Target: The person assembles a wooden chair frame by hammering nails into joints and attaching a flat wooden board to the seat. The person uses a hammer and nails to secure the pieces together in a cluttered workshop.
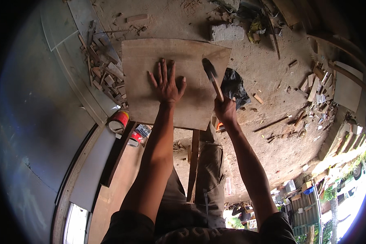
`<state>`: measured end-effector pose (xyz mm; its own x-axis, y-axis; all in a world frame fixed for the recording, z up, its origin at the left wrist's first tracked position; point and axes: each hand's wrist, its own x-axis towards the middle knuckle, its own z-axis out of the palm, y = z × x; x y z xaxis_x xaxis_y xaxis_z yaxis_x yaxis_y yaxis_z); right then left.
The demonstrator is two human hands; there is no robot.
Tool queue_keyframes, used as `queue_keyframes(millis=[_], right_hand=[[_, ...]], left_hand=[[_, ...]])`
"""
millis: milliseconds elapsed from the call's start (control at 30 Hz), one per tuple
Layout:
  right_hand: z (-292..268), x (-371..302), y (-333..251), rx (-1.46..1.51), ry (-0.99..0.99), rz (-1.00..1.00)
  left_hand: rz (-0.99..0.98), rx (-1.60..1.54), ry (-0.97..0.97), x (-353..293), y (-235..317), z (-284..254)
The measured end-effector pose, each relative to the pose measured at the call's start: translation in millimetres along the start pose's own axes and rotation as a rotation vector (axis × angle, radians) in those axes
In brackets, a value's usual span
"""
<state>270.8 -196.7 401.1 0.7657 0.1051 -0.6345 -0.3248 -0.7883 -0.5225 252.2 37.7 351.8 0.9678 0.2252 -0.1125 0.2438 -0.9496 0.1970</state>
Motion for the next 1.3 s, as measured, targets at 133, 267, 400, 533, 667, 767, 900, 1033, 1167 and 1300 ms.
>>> queue_keyframes(millis=[133, 267, 400, 533, 667, 767, 900, 1033, 1167, 1300], right_hand=[[1.8, -8.4, 11.3, -0.029, 0.009, -0.085], [-2.0, -22.1, 3.5, 0.068, 0.055, -0.107], [2.6, -26.9, 14.6, 0.021, 0.04, 0.0], [11.8, -27.5, 37.2, -0.047, 0.087, 0.041], [3.2, -39.5, 12.1, 0.043, 0.143, -0.038], [1.6, -61.1, 5.2, 0.274, 0.16, -0.051], [47.1, -82.8, 72.0, 0.036, 0.205, -0.063], [65.2, -113.0, 73.8, 0.029, 0.09, -0.046], [57.0, -148.0, 69.4, 0.041, 0.055, -0.178], [48.5, -163.1, 79.0, 0.197, 0.128, -0.2]], left_hand=[[-0.011, -0.033, 0.011, 2.5, 1.9, -1.5], [-0.002, -0.041, 0.03, -1.3, 0.0, 0.1], [-0.001, -0.039, 0.034, -1.3, 1.9, -0.6], [0.01, -0.02, 0.085, -7.5, 4.8, 2.6], [0.021, -0.017, 0.111, -4.6, -1.7, 6.0], [0.028, -0.041, 0.157, -5.6, -2.2, 12.0], [0.059, -0.078, 0.193, -5.5, -1.1, 9.7], [0.093, -0.065, 0.195, 6.8, 3.0, 8.7], [0.066, -0.093, 0.217, -6.0, -6.3, 17.4], [0.072, -0.08, 0.207, -6.4, -1.5, 17.2]])
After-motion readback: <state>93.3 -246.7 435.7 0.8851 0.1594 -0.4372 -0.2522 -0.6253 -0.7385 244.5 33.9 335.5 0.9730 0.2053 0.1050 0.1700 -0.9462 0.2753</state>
